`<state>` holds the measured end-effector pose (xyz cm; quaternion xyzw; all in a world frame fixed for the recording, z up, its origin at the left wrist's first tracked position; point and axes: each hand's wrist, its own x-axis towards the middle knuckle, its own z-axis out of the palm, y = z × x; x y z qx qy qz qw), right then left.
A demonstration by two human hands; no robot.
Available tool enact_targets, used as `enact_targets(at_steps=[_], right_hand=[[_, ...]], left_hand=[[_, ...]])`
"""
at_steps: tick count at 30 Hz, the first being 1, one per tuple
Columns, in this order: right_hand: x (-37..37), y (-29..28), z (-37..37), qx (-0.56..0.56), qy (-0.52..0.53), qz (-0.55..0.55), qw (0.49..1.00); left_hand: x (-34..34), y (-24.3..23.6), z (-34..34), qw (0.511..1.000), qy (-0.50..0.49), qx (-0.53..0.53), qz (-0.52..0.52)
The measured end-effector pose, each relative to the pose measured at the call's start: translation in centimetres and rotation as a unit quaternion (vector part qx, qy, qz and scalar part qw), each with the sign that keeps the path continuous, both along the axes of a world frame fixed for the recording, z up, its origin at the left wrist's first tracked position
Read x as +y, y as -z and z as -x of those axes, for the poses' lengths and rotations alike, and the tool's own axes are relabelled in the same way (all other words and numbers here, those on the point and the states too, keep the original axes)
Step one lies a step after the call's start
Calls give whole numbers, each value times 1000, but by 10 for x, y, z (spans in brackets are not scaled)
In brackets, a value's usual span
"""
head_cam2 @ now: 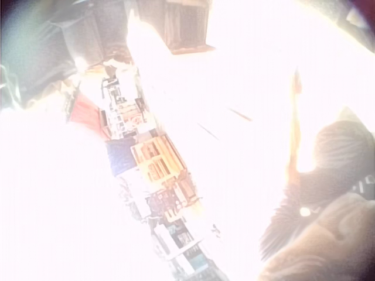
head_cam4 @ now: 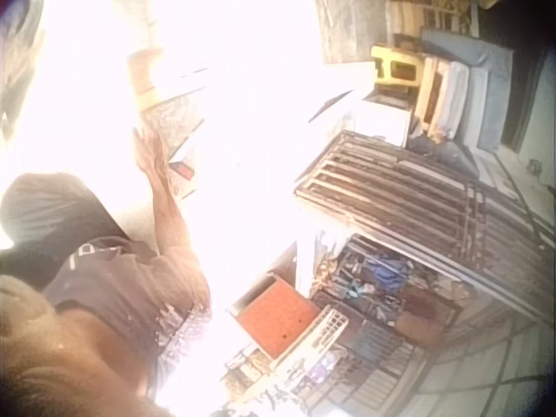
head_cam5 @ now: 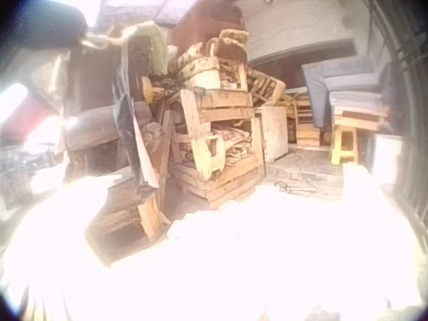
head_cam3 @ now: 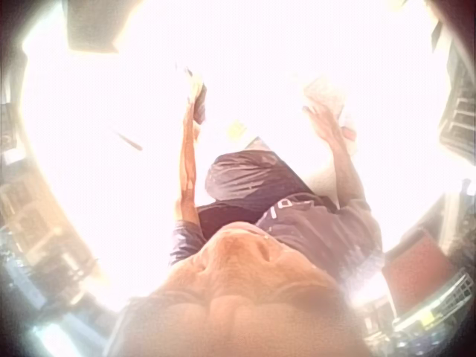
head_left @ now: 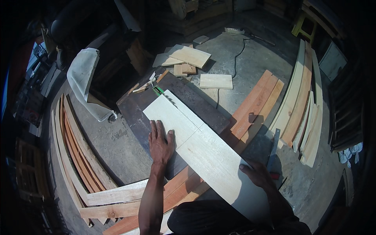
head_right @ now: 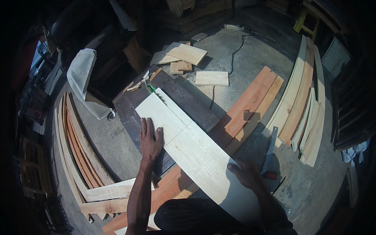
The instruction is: The person uses a table saw to cut a long wooden plank into smaller pieces. They measure and mark the wood with a tape measure and pencil, then guide the plank through the saw blade to make precise cuts.
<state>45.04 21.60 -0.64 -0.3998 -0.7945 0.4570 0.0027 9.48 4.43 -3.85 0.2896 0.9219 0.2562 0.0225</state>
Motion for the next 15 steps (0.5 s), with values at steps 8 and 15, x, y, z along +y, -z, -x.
enact_targets(at_steps=[8,15], right_hand=[[-1,-7,6,-4,9,15,1000],[-2,-15,12,-19,14,27,999]], left_hand=[[0,-2,1,1000,-4,-12,5],[0,-2,0,1000,3,-5,-2]])
